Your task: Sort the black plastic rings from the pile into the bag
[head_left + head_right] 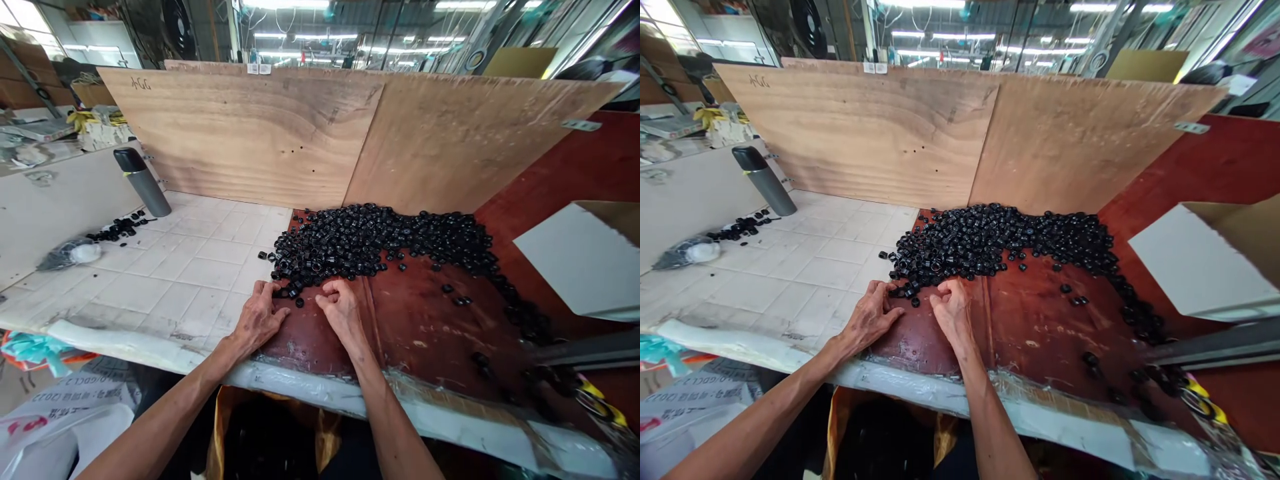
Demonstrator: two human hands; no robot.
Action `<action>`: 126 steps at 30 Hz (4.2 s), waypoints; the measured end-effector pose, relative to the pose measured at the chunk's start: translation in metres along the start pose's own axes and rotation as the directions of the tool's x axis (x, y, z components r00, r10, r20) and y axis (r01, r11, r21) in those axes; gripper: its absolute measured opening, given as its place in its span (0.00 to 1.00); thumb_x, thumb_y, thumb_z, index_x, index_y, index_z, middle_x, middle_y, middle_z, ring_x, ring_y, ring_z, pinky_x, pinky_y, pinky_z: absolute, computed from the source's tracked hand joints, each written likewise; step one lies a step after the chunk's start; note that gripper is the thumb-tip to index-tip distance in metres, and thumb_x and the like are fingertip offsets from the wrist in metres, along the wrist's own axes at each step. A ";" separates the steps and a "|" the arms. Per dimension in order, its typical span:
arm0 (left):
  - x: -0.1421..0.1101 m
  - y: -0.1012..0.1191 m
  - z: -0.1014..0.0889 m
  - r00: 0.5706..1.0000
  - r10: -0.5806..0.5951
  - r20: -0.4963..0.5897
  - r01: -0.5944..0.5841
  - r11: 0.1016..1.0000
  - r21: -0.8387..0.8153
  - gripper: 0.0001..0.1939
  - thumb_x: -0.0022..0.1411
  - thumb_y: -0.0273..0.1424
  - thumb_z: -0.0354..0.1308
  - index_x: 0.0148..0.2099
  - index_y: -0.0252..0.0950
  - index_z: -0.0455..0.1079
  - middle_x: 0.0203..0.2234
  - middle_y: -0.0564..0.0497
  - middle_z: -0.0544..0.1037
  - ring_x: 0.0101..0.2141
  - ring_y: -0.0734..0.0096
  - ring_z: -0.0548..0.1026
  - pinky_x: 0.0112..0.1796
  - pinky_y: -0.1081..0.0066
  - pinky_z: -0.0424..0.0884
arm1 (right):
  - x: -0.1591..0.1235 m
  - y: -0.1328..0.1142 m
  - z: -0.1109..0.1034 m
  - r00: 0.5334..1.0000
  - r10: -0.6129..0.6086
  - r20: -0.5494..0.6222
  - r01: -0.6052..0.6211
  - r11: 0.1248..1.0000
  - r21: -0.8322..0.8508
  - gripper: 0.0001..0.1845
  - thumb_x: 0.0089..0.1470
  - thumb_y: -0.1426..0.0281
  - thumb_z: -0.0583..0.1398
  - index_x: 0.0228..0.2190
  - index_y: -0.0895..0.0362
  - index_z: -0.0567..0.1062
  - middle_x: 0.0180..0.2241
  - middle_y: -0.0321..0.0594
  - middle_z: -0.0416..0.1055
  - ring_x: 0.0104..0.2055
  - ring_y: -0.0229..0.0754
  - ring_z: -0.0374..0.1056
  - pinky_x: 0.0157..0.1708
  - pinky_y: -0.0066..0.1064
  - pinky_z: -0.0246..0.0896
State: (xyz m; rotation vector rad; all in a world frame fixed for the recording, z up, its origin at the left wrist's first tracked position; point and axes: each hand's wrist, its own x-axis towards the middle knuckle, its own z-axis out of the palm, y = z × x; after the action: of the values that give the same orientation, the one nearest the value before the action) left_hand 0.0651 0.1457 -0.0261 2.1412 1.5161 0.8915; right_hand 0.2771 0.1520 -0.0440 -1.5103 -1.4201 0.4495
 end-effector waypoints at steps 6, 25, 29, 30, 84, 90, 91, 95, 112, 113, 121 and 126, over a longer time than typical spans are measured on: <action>0.005 0.001 0.008 0.999 0.039 -0.013 -0.039 0.998 0.047 0.23 0.60 0.24 0.63 0.57 0.44 0.69 0.47 0.49 0.72 0.39 0.65 0.78 0.45 0.62 0.78 | -0.016 -0.019 0.009 0.917 -0.253 0.308 0.280 0.959 -0.044 0.15 0.53 0.76 0.60 0.44 0.55 0.74 0.44 0.44 0.70 0.40 0.45 0.71 0.41 0.34 0.68; -0.007 -0.001 0.000 0.983 -0.144 -0.110 0.140 0.989 -0.049 0.05 0.65 0.32 0.58 0.41 0.39 0.73 0.32 0.52 0.80 0.31 0.66 0.79 0.36 0.68 0.75 | -0.005 -0.007 0.010 0.976 0.084 0.199 -0.102 0.991 0.085 0.13 0.49 0.71 0.62 0.40 0.56 0.79 0.36 0.41 0.79 0.32 0.43 0.73 0.36 0.34 0.70; -0.009 -0.002 0.007 0.997 -0.032 -0.067 0.043 0.986 0.163 0.16 0.59 0.34 0.66 0.50 0.40 0.71 0.44 0.49 0.78 0.35 0.63 0.80 0.37 0.66 0.77 | -0.008 -0.010 0.008 0.977 0.082 0.198 -0.111 0.984 0.140 0.10 0.49 0.68 0.63 0.36 0.56 0.77 0.37 0.42 0.79 0.31 0.43 0.74 0.34 0.34 0.70; -0.009 -0.002 0.008 0.998 -0.026 -0.064 0.038 0.981 0.188 0.16 0.60 0.34 0.66 0.50 0.40 0.71 0.45 0.48 0.78 0.36 0.63 0.80 0.38 0.66 0.77 | -0.009 -0.010 0.008 0.975 0.071 0.211 -0.103 0.984 0.142 0.10 0.49 0.68 0.63 0.36 0.56 0.77 0.38 0.43 0.78 0.32 0.43 0.74 0.34 0.34 0.70; -0.002 0.008 0.002 0.997 -0.065 0.047 0.080 0.729 -0.680 0.12 0.61 0.32 0.66 0.47 0.37 0.78 0.44 0.47 0.82 0.45 0.63 0.80 0.51 0.65 0.74 | -0.016 -0.036 -0.001 0.958 -0.174 0.227 0.071 0.913 0.402 0.08 0.56 0.70 0.64 0.40 0.53 0.79 0.39 0.41 0.77 0.38 0.42 0.76 0.39 0.31 0.74; -0.002 0.008 0.004 0.999 -0.035 0.016 0.036 0.731 -0.681 0.11 0.61 0.31 0.66 0.47 0.37 0.78 0.44 0.48 0.83 0.45 0.65 0.80 0.52 0.64 0.75 | -0.017 -0.036 0.004 0.975 -0.099 0.201 0.020 0.933 0.360 0.12 0.57 0.65 0.64 0.43 0.54 0.76 0.35 0.39 0.79 0.35 0.42 0.76 0.36 0.30 0.73; -0.002 0.008 0.004 0.999 -0.032 0.015 0.034 0.731 -0.682 0.11 0.61 0.31 0.66 0.47 0.37 0.78 0.43 0.48 0.83 0.45 0.65 0.80 0.52 0.65 0.75 | -0.018 -0.036 0.004 0.973 -0.109 0.202 0.036 0.942 0.335 0.11 0.59 0.65 0.64 0.44 0.54 0.75 0.34 0.38 0.79 0.33 0.41 0.76 0.35 0.30 0.73; -0.003 0.009 0.003 0.999 -0.020 0.045 0.045 0.739 -0.673 0.11 0.63 0.31 0.65 0.47 0.37 0.78 0.43 0.48 0.82 0.43 0.66 0.80 0.49 0.66 0.76 | -0.019 -0.037 0.002 0.958 -0.208 0.197 0.158 0.958 0.240 0.09 0.65 0.64 0.59 0.42 0.54 0.76 0.33 0.39 0.78 0.31 0.41 0.75 0.35 0.30 0.71; -0.002 0.009 0.004 0.988 -0.120 0.098 0.152 0.635 -0.757 0.14 0.62 0.34 0.67 0.48 0.36 0.76 0.39 0.49 0.82 0.36 0.69 0.79 0.41 0.70 0.76 | -0.021 -0.040 0.001 0.943 -0.190 0.272 0.154 0.977 0.149 0.20 0.66 0.61 0.56 0.24 0.54 0.72 0.18 0.32 0.67 0.22 0.37 0.65 0.28 0.28 0.59; -0.002 0.008 0.004 0.987 -0.129 0.094 0.155 0.629 -0.762 0.14 0.61 0.34 0.67 0.48 0.36 0.76 0.38 0.49 0.82 0.36 0.70 0.79 0.41 0.71 0.75 | -0.022 -0.042 0.000 0.943 -0.186 0.276 0.150 0.978 0.145 0.22 0.66 0.60 0.56 0.21 0.54 0.70 0.17 0.32 0.65 0.21 0.37 0.63 0.27 0.28 0.58; 0.000 0.008 0.003 0.984 -0.148 0.100 0.170 0.608 -0.775 0.14 0.60 0.35 0.68 0.47 0.35 0.76 0.40 0.48 0.82 0.36 0.68 0.80 0.42 0.70 0.76 | -0.020 -0.046 -0.002 0.951 -0.201 0.237 0.158 0.969 0.188 0.13 0.59 0.64 0.62 0.25 0.55 0.74 0.21 0.33 0.68 0.23 0.36 0.63 0.27 0.27 0.62; -0.003 0.006 0.001 0.990 -0.094 0.109 0.144 0.670 -0.729 0.14 0.62 0.35 0.65 0.48 0.35 0.75 0.40 0.47 0.82 0.38 0.65 0.81 0.44 0.66 0.76 | -0.021 -0.039 0.005 0.944 -0.179 0.279 0.088 0.947 0.309 0.08 0.57 0.66 0.61 0.38 0.56 0.77 0.30 0.38 0.75 0.28 0.40 0.72 0.29 0.28 0.69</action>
State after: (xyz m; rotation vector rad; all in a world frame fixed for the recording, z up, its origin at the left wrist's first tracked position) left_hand 0.0693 0.1413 -0.0240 1.4315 0.9821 1.1289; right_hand 0.2470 0.1287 -0.0215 -1.1290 -1.6014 0.7973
